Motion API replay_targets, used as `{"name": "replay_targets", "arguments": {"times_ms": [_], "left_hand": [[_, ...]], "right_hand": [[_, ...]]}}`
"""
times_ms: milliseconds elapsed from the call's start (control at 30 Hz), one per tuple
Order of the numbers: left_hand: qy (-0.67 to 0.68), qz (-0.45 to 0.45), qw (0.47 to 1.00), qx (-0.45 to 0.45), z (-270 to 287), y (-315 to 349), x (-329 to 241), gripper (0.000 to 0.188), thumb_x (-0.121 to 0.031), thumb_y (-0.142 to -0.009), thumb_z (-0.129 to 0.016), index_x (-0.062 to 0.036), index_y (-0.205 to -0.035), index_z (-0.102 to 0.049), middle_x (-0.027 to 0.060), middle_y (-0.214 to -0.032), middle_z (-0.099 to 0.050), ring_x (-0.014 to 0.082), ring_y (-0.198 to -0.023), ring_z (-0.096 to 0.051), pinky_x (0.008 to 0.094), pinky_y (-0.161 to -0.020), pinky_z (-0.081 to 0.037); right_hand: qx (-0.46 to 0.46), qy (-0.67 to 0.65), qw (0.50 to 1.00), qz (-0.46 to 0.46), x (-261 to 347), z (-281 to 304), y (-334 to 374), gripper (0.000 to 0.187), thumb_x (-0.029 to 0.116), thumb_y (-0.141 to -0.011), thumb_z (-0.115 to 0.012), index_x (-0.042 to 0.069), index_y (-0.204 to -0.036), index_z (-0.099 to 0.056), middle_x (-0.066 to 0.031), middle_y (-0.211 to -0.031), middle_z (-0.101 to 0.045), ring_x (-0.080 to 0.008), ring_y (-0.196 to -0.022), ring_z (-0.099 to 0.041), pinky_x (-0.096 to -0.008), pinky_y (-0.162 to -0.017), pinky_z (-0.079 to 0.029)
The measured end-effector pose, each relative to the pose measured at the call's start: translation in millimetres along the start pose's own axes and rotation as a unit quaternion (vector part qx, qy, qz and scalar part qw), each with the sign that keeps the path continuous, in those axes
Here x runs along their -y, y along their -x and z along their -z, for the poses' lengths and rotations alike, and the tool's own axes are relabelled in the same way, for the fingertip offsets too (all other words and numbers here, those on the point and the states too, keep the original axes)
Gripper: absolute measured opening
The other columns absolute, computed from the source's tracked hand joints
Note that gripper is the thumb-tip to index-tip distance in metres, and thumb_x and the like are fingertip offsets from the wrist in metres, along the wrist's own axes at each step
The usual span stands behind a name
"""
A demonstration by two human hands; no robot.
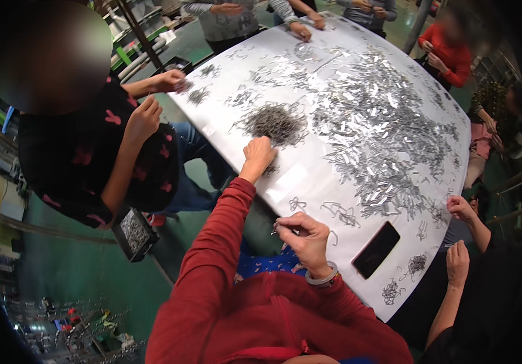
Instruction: The person sits at a table and repeatedly picks up small metal hooks and wire pieces, then twists them together by hand. They place the assembled hooks onto a nearby hanging rack. Other people at the table perform similar assembly work.
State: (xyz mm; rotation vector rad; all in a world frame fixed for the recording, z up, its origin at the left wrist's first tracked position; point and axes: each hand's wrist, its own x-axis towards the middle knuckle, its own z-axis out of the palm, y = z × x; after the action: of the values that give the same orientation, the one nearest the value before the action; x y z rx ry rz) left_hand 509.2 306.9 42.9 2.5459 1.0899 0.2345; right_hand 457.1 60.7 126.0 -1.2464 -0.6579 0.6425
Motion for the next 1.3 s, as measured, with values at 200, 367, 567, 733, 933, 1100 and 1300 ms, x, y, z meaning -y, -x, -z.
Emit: {"name": "replay_targets", "arguments": {"times_ms": [200,367,567,733,933,1100,1300], "left_hand": [[-0.006,-0.063,0.994,-0.088,5,-7,-6,0.017,-0.012,-0.080,-0.057,0.0011,-0.087,-0.065,0.0201,-0.085,-0.066,0.0391,-0.080,-0.063,0.0474,-0.073,-0.050],[0.261,-0.192,0.939,-0.117,51,52,-12,0.014,-0.010,-0.085,-0.061,0.0024,-0.091,-0.061,0.0148,-0.080,-0.065,0.0243,-0.069,-0.063,0.0351,-0.064,-0.048],[0.481,-0.100,0.871,0.002,109,181,-24,0.009,-0.003,-0.083,-0.064,0.0022,-0.090,-0.061,0.0085,-0.079,-0.064,0.0139,-0.071,-0.061,0.0274,-0.064,-0.048],[0.348,-0.219,0.907,-0.088,112,212,-25,0.010,0.000,-0.080,-0.064,0.0000,-0.088,-0.059,0.0108,-0.089,-0.060,0.0232,-0.084,-0.059,0.0301,-0.071,-0.047],[0.379,-0.181,0.898,-0.128,94,222,-26,0.009,0.002,-0.083,-0.060,0.0003,-0.091,-0.057,0.0121,-0.092,-0.062,0.0227,-0.084,-0.060,0.0310,-0.072,-0.048],[0.508,-0.115,0.847,-0.107,82,224,-29,0.007,-0.001,-0.090,-0.055,0.0014,-0.097,-0.054,0.0118,-0.092,-0.064,0.0155,-0.084,-0.063,0.0272,-0.075,-0.050],[0.614,-0.080,0.783,-0.048,82,221,-30,0.009,-0.005,-0.095,-0.050,-0.0008,-0.101,-0.047,0.0091,-0.094,-0.059,0.0132,-0.088,-0.056,0.0265,-0.083,-0.045]], "right_hand": [[-0.019,0.022,0.999,0.016,2,8,0,0.015,-0.012,-0.073,-0.065,-0.004,-0.085,-0.068,-0.0067,-0.078,-0.064,-0.0089,-0.070,-0.058,-0.0194,-0.064,-0.045],[-0.013,-0.003,1.000,-0.002,0,8,4,0.014,-0.010,-0.078,-0.063,-0.005,-0.090,-0.067,-0.0049,-0.082,-0.064,-0.0088,-0.074,-0.061,-0.0195,-0.067,-0.048],[-0.031,-0.052,0.998,-0.010,-4,0,6,0.014,-0.010,-0.080,-0.062,-0.005,-0.092,-0.067,-0.0061,-0.084,-0.064,-0.0089,-0.075,-0.060,-0.0188,-0.066,-0.048],[-0.040,-0.043,0.998,0.024,-5,-6,9,0.015,-0.009,-0.079,-0.063,-0.004,-0.093,-0.067,-0.0061,-0.083,-0.064,-0.0087,-0.075,-0.060,-0.0198,-0.066,-0.048],[-0.031,0.113,0.980,0.161,-4,-8,10,0.022,-0.009,-0.074,-0.065,-0.001,-0.094,-0.068,-0.0098,-0.084,-0.067,-0.0143,-0.072,-0.063,-0.0230,-0.067,-0.050],[0.032,0.118,0.976,0.183,2,9,-3,0.024,-0.011,-0.074,-0.063,-0.001,-0.095,-0.069,-0.0103,-0.084,-0.067,-0.0164,-0.075,-0.065,-0.0244,-0.066,-0.051],[-0.066,0.028,0.996,0.057,2,52,-21,0.015,-0.006,-0.083,-0.059,-0.004,-0.096,-0.067,-0.0116,-0.083,-0.065,-0.0152,-0.072,-0.063,-0.0250,-0.066,-0.051]]}}
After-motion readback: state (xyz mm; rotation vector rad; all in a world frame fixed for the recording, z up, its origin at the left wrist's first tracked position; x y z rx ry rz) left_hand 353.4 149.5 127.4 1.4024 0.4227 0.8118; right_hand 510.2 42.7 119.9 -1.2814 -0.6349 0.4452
